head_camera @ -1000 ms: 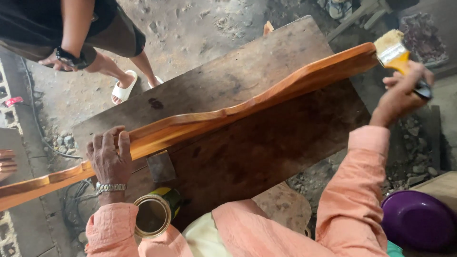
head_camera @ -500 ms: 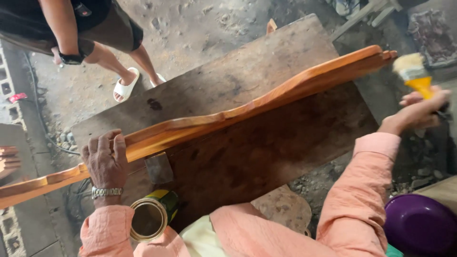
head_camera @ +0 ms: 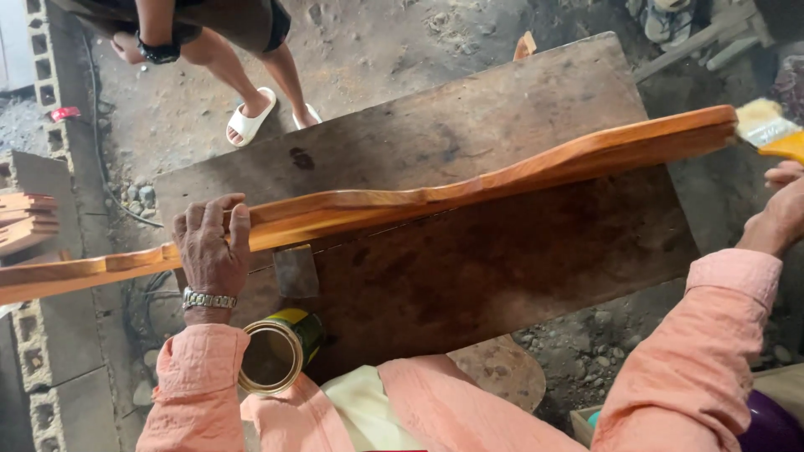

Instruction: The person applies a finish to a long, curved wooden piece using a paintbrush. They hold the wood steady with one hand while brushing the surface with the other, occasionally dipping the brush into a can of varnish to reload it.

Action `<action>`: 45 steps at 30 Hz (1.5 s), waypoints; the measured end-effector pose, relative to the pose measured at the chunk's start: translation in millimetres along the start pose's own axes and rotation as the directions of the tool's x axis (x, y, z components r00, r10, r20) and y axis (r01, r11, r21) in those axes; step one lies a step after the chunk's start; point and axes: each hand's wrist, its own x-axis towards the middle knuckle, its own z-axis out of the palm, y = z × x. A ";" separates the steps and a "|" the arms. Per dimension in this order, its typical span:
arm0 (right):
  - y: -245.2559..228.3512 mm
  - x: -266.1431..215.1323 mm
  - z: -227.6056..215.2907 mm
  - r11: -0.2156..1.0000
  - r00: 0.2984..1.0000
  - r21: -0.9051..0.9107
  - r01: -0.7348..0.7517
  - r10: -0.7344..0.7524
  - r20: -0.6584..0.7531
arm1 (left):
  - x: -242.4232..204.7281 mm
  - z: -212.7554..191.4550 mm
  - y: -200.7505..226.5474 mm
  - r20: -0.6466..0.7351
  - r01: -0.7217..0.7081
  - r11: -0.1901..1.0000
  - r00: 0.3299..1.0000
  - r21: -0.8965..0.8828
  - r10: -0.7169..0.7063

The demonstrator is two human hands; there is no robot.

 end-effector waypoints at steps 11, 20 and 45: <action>-284.6 -159.1 21.8 0.873 0.787 0.452 -0.183 0.405 -0.465 | -3.1 3.4 -8.1 0.007 -0.037 0.999 0.999 0.025 0.037; -381.3 -267.3 9.8 0.924 0.936 0.221 0.314 -0.261 -0.237 | -1.6 5.1 -5.5 -0.009 0.012 1.000 1.000 -0.004 -0.012; -426.5 -462.9 164.1 0.789 0.791 0.066 0.611 -0.611 -0.029 | -3.9 28.1 -20.5 -0.243 -0.023 0.998 0.969 0.053 0.035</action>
